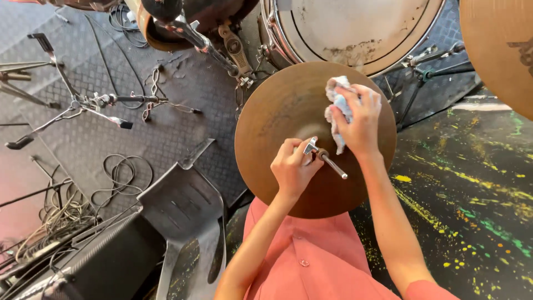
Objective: Cleaning and polishing drum shells and cymbals using a rag and cleaning solution.
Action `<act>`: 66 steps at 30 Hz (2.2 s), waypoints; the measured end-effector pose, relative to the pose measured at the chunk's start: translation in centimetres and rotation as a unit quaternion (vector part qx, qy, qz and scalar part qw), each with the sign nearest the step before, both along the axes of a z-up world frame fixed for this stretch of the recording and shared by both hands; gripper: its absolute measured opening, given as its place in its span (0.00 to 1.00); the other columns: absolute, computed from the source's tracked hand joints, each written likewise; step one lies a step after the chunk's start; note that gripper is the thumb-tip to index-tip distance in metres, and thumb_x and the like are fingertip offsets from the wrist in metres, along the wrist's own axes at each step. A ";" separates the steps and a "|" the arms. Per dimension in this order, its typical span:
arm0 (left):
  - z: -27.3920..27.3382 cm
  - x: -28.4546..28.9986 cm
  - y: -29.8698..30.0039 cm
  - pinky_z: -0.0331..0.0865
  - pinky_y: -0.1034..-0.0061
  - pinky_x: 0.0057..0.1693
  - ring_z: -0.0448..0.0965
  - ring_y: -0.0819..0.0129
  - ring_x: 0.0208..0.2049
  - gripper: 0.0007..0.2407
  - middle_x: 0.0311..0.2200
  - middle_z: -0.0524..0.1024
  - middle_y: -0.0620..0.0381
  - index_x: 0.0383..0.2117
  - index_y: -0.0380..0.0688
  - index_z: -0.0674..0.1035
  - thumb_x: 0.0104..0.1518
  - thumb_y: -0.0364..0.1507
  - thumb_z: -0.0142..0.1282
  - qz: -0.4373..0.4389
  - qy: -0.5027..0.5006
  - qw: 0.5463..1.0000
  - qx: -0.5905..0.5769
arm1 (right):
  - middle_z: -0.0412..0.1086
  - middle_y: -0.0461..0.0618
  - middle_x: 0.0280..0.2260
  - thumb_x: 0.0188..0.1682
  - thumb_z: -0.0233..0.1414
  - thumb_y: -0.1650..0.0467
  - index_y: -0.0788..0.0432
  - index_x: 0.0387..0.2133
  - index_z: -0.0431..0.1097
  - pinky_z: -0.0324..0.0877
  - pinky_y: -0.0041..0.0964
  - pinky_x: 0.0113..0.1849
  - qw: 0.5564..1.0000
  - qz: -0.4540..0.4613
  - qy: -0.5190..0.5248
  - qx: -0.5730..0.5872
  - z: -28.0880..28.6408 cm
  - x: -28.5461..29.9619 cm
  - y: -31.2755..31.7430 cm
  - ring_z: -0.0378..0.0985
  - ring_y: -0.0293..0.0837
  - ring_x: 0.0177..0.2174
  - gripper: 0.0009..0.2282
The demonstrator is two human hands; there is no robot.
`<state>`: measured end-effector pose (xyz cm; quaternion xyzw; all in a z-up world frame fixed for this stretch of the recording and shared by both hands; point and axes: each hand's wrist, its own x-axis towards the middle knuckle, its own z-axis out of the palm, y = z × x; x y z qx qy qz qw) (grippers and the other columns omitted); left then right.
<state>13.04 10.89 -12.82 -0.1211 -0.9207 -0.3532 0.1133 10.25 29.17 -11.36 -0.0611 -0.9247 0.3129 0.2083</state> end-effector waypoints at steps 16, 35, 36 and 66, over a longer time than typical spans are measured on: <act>-0.3 -1.9 -0.2 0.69 0.77 0.33 0.71 0.67 0.23 0.07 0.27 0.70 0.65 0.20 0.54 0.77 0.42 0.33 0.67 -0.087 0.087 0.991 0.049 | 0.68 0.58 0.43 0.53 0.59 0.69 0.64 0.41 0.73 0.65 0.52 0.48 0.995 0.057 0.036 0.074 -2.7 -2.1 2.0 0.69 0.60 0.43 0.09; -1.8 -3.0 -1.1 0.70 0.86 0.35 0.73 0.76 0.24 0.15 0.25 0.67 0.71 0.30 0.62 0.77 0.36 0.42 0.66 -0.093 0.031 0.995 0.027 | 0.73 0.42 0.46 0.40 0.63 0.68 0.49 0.37 0.76 0.62 0.45 0.52 0.973 0.225 -0.048 -0.020 -3.9 -1.0 0.2 0.71 0.49 0.50 0.11; -1.5 -3.3 -1.0 0.70 0.86 0.35 0.73 0.76 0.24 0.15 0.25 0.67 0.71 0.30 0.62 0.77 0.36 0.42 0.66 -0.094 0.032 0.995 0.028 | 0.73 0.42 0.46 0.40 0.63 0.68 0.49 0.37 0.76 0.62 0.45 0.52 0.973 0.224 -0.048 -0.019 -3.8 -0.4 1.8 0.71 0.49 0.50 0.11; 1.9 0.0 1.7 0.71 0.69 0.42 0.73 0.61 0.30 0.19 0.31 0.70 0.57 0.33 0.50 0.77 0.32 0.35 0.66 0.126 0.066 0.990 0.011 | 0.68 0.47 0.47 0.48 0.61 0.66 0.54 0.40 0.76 0.59 0.42 0.48 0.968 0.247 -0.031 0.010 -0.7 -2.8 -1.2 0.65 0.51 0.48 0.09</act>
